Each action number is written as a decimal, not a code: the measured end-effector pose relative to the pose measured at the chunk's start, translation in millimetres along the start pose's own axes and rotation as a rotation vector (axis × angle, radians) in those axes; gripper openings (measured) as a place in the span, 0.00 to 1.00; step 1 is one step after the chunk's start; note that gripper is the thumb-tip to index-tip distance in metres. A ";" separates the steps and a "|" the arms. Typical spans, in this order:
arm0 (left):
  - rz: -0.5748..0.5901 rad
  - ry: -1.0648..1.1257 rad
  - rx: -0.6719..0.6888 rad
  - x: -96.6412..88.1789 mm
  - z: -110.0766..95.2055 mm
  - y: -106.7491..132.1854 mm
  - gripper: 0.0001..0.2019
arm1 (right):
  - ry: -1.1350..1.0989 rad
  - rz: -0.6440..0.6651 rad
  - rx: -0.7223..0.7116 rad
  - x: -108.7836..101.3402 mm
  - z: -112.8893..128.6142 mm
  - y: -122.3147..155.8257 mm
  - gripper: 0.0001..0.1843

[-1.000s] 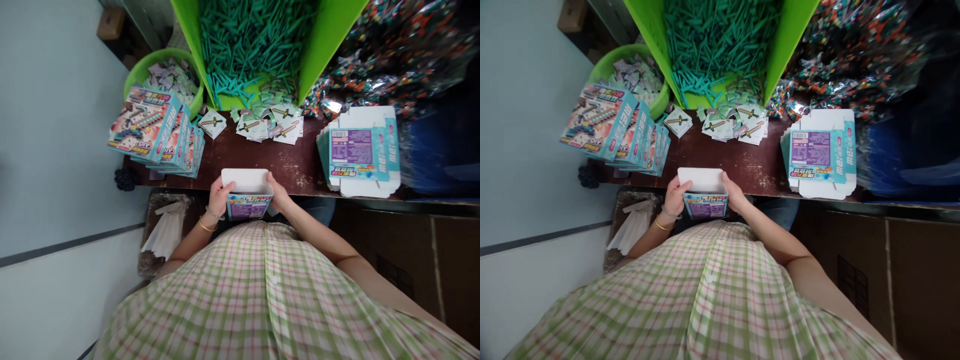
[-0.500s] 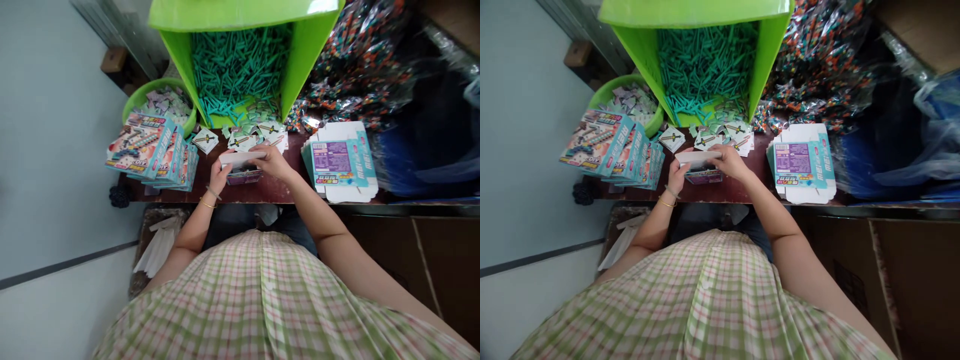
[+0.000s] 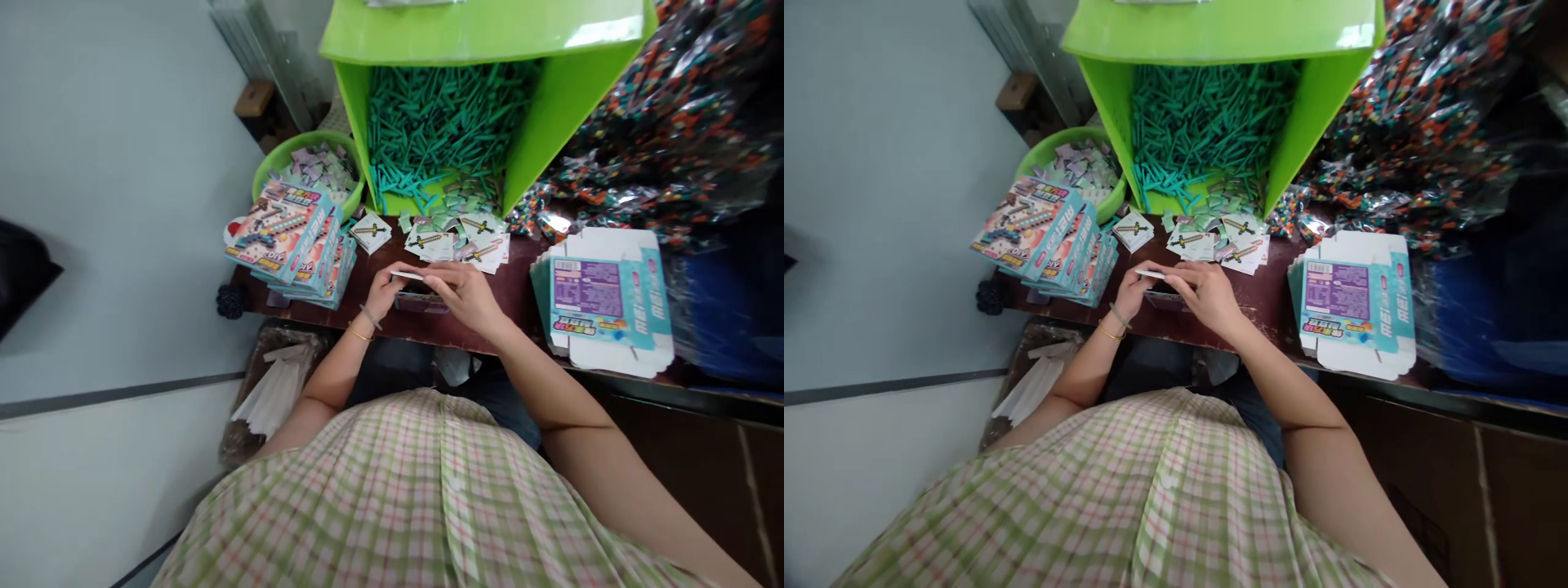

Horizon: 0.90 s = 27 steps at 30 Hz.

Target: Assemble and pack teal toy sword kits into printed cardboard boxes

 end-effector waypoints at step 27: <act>-0.085 -0.736 0.798 -22.3 -12.6 32.7 0.18 | 0.452 -0.046 -0.294 9.9 -32.6 12.0 0.20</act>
Point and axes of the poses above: each hand's wrist, its own y-axis away from the middle knuckle, its own x-axis out of the palm, z = x × y, the point moved 7 cm from there along -y, towards the middle knuckle, and after that the axes turned 2 degrees about -z, right-handed, at the moved point
